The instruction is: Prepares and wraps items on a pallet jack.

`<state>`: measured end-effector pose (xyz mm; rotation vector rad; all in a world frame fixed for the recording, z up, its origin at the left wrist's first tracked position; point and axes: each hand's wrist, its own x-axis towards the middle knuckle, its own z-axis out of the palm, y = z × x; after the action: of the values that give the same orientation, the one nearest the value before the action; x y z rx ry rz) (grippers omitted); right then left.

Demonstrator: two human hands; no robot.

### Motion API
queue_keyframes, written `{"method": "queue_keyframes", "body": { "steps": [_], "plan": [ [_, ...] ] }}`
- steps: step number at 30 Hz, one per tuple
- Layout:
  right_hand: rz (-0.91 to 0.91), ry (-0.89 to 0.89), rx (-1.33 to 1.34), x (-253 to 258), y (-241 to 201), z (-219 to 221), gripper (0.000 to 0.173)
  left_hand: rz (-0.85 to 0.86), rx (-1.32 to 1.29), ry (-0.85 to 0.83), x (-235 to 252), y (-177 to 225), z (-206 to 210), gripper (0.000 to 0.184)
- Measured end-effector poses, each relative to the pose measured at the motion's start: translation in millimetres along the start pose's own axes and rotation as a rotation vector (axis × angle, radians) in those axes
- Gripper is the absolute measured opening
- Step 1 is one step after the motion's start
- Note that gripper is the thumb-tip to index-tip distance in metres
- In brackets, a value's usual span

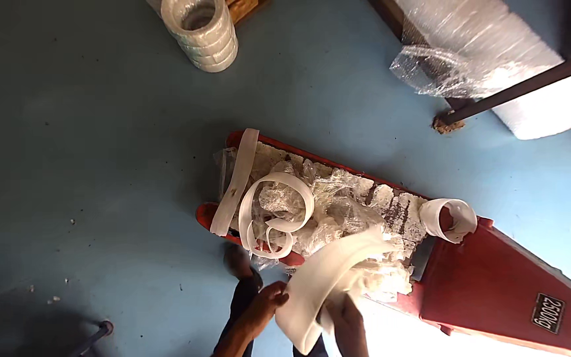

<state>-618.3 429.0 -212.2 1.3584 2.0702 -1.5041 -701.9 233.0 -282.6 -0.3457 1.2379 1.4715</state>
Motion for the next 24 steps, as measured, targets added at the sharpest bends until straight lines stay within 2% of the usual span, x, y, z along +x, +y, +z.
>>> {"method": "queue_keyframes", "body": {
  "steps": [2, 4, 7, 9, 11, 14, 16, 19, 21, 24],
  "plan": [
    [-0.02, -0.246, 0.182, -8.8, -0.7, 24.0, 0.027, -0.037, 0.003, 0.021, -15.3, -8.5, -1.6, 0.04],
    [-0.053, -0.45, 0.24, -10.4, 0.2, 46.2, 0.031, -0.055, -0.143, 0.11, -31.6, -9.9, -2.9, 0.045],
    [-0.044, -0.783, 0.086, 7.4, -21.9, 60.2, 0.032, -0.013, -0.266, 0.315, -56.7, -9.5, -15.4, 0.045],
    [-0.077, -0.902, -0.084, 33.2, -46.5, 67.1, 0.036, 0.038, -0.348, 0.427, -73.8, -11.2, -32.7, 0.043],
    [-0.106, -0.813, -0.237, 67.6, -77.1, 70.5, 0.035, 0.093, -0.454, 0.493, -89.9, -11.6, -52.9, 0.04],
    [-0.195, -0.429, -0.508, 131.4, -119.3, 85.5, 0.031, 0.153, -0.593, 0.59, -109.7, -10.2, -82.3, 0.03],
    [-0.333, -0.257, -0.641, 180.4, -121.8, 103.4, 0.032, 0.164, -0.647, 0.661, -119.3, -8.6, -96.8, 0.027],
    [-0.395, -0.235, -0.895, 238.8, -119.7, 127.2, 0.038, 0.153, -0.664, 0.773, -122.9, -3.3, -111.2, 0.025],
    [-0.359, -0.236, -1.022, 252.4, -124.2, 135.9, 0.041, 0.135, -0.602, 0.848, -119.0, 2.8, -116.6, 0.026],
    [-0.435, -0.059, -1.026, 218.3, -142.0, 138.2, 0.036, 0.099, -0.481, 0.929, -108.6, 10.4, -120.9, 0.031]
  ]
}}
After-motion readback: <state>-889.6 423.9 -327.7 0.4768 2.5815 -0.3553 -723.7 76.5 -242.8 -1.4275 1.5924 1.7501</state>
